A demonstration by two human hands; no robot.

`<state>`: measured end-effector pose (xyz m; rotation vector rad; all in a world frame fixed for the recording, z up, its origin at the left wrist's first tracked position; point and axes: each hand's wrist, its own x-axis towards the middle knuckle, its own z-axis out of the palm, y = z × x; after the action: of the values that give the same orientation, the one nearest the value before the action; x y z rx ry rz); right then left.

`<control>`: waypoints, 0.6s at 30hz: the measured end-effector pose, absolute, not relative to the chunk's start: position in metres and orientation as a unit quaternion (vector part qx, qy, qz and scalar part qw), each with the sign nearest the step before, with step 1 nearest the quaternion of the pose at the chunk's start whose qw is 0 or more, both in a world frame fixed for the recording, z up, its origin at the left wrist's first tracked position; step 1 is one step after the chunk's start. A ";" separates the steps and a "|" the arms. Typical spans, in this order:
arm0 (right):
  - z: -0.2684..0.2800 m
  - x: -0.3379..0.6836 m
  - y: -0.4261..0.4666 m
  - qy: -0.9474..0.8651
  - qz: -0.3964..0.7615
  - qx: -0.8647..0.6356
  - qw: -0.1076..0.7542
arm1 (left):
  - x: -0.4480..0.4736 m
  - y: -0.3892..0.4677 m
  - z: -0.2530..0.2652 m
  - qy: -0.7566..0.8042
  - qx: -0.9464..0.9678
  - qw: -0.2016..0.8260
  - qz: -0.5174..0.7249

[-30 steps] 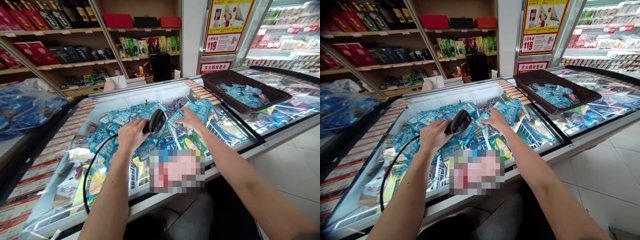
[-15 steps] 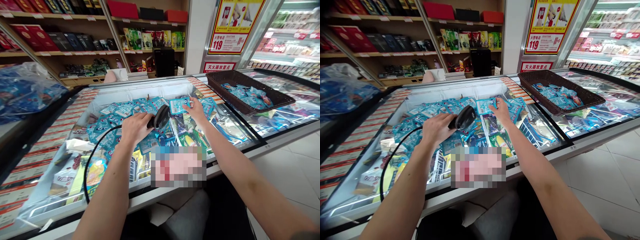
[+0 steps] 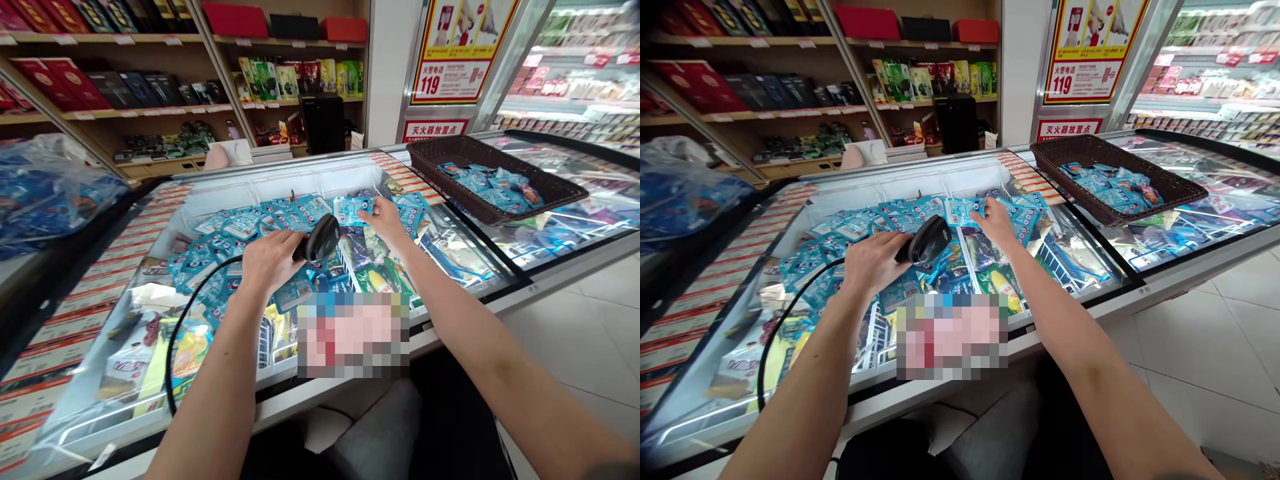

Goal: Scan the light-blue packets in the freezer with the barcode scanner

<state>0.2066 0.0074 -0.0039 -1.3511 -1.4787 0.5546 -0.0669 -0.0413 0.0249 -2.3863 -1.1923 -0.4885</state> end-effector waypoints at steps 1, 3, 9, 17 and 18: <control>-0.003 0.206 0.007 -0.613 0.233 -0.560 0.507 | -0.067 -0.041 0.025 -0.430 -0.860 0.213 -0.175; -0.003 0.204 0.007 -0.613 0.236 -0.555 0.510 | -0.066 -0.042 0.025 -0.430 -0.861 0.213 -0.171; -0.005 0.204 0.009 -0.613 0.245 -0.547 0.514 | -0.065 -0.042 0.026 -0.435 -0.859 0.215 -0.162; -0.005 0.203 0.007 -0.616 0.251 -0.543 0.513 | -0.066 -0.042 0.027 -0.430 -0.863 0.209 -0.162; -0.005 0.203 0.007 -0.617 0.252 -0.542 0.512 | -0.066 -0.042 0.027 -0.431 -0.863 0.207 -0.163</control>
<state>0.2027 0.0066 -0.0047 -1.3030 -1.4844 0.6051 -0.0660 -0.0421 0.0268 -2.4030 -1.2011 -0.4527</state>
